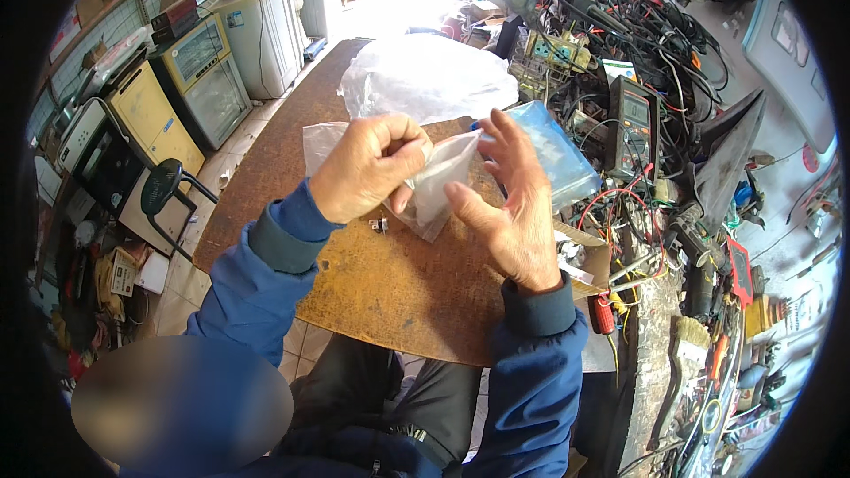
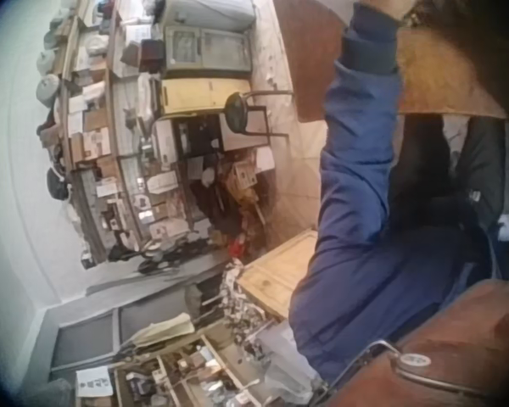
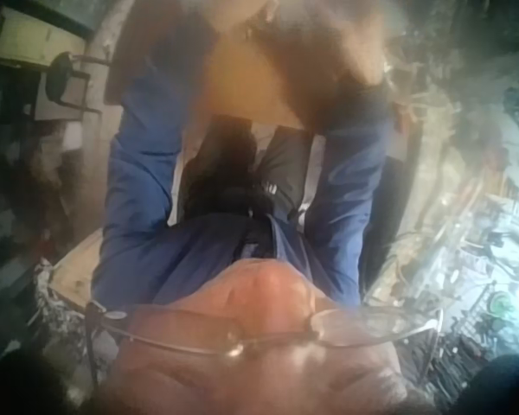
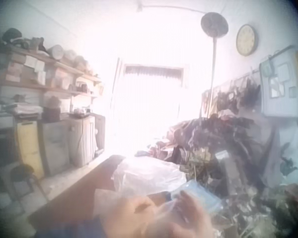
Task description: The person removes small cylindrical metal parts from a plastic bag, handles them by hand, and then uses a magnifying glass to closely view the parts. The person places the parts into a small cardboard box.
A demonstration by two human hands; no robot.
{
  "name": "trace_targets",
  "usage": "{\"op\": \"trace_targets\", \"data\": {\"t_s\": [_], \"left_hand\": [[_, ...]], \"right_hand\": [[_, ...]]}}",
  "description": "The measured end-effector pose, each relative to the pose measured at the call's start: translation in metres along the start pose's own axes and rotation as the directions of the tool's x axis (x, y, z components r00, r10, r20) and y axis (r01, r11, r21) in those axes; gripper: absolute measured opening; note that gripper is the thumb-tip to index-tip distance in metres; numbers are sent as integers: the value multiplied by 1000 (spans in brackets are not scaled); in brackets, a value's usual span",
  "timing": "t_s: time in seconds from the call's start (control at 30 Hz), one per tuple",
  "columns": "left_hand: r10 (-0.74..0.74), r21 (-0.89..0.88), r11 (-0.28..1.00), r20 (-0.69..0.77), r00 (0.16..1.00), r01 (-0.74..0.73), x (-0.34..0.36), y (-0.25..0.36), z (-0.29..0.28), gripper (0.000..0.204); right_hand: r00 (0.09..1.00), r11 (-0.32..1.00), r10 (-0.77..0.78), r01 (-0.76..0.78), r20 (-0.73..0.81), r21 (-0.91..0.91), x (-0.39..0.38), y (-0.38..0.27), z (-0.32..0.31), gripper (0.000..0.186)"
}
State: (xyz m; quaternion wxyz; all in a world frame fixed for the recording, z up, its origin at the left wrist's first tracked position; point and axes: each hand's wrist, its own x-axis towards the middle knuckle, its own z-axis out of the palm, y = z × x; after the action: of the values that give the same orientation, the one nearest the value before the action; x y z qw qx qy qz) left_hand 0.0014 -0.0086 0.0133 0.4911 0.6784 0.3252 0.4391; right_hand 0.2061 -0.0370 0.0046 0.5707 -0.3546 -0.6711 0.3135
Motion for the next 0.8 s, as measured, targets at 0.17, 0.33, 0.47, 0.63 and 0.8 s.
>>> {"op": "trace_targets", "data": {"t_s": [0.17, 0.33, 0.47, 0.63, 0.8], "left_hand": [[13, -140, 990, 93, 996, 0, -2, 7, -7, 29], [209, -36, 978, 85, 974, -207, 2, 5, -9, 36], [302, 109, 941, 164, 939, -321, 4, -5, -6, 32], [256, 153, 949, 142, 956, -277, 3, 3, -9, 19], [283, 153, 944, 79, 956, -292, 3, -4, -6, 16]], "right_hand": [[979, 941, 191, -203, 71, 271, -5, -3, 9, 46], [984, 955, 178, -171, -7, 242, -6, -5, 5, 14], [983, 966, 183, -180, 5, 183, -7, -3, 4, 14], [993, 983, 106, -98, -47, 157, -7, -2, 9, 14], [990, 984, 126, -117, -57, 133, -9, -8, 9, 15]]}}
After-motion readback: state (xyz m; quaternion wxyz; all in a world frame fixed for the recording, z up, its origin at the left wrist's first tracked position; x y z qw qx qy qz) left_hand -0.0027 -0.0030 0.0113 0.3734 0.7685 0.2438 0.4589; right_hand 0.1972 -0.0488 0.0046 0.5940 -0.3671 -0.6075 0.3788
